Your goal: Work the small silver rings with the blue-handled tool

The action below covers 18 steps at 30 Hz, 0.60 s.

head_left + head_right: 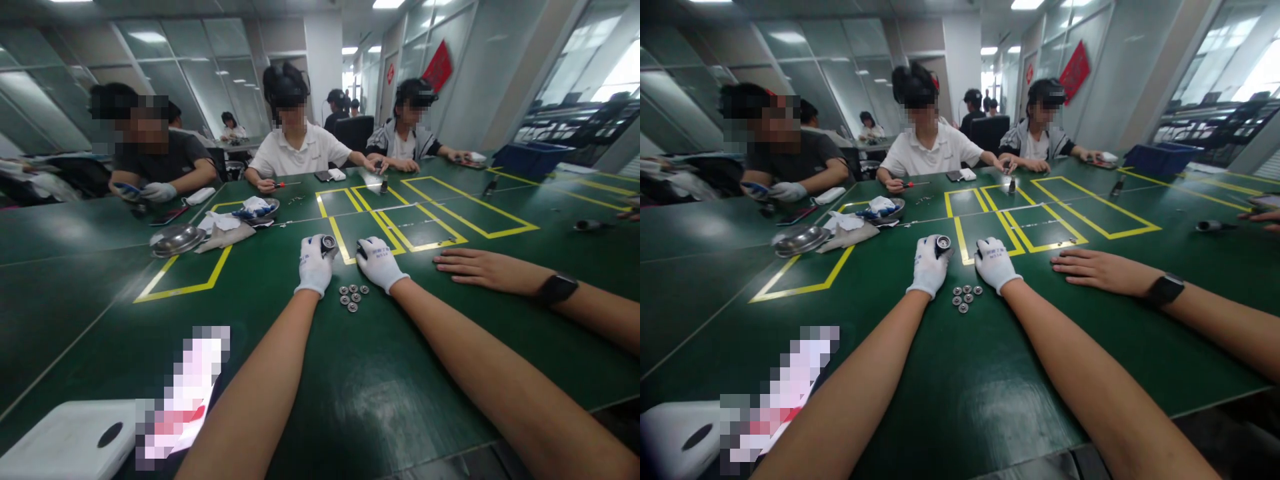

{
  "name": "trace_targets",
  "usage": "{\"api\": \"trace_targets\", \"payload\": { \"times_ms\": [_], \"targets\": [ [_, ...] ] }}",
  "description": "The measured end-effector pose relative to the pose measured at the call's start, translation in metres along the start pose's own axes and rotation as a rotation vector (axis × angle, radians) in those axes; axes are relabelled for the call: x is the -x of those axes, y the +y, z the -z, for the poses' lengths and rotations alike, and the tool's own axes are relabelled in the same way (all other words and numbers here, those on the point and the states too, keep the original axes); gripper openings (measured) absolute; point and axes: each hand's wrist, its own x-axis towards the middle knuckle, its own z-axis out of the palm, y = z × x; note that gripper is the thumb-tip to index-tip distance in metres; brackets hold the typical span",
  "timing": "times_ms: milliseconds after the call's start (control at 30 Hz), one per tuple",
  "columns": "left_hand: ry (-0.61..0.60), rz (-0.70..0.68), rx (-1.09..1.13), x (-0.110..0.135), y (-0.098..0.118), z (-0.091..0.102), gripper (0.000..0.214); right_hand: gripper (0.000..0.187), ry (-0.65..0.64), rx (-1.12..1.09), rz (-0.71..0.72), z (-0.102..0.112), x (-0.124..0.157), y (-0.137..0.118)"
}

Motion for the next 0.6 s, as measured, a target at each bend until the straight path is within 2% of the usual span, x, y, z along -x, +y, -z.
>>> {"api": "trace_targets", "payload": {
  "times_ms": [167, 333, 600],
  "targets": [
    [-0.013, -0.067, -0.022, 0.0027, 0.0029, -0.0007, 0.026, 0.031, -0.017, -0.053, -0.031, 0.0030, 0.0008, 0.0006],
    [0.049, -0.044, -0.055, 0.0016, 0.0027, -0.0010, 0.025, 0.035, -0.034, -0.066, 0.018, 0.0027, 0.0004, 0.0020],
    [0.014, 0.000, -0.142, -0.0017, 0.0048, 0.0030, 0.032, 0.037, -0.054, -0.077, 0.007, 0.0043, 0.0011, -0.0001]
  ]
}}
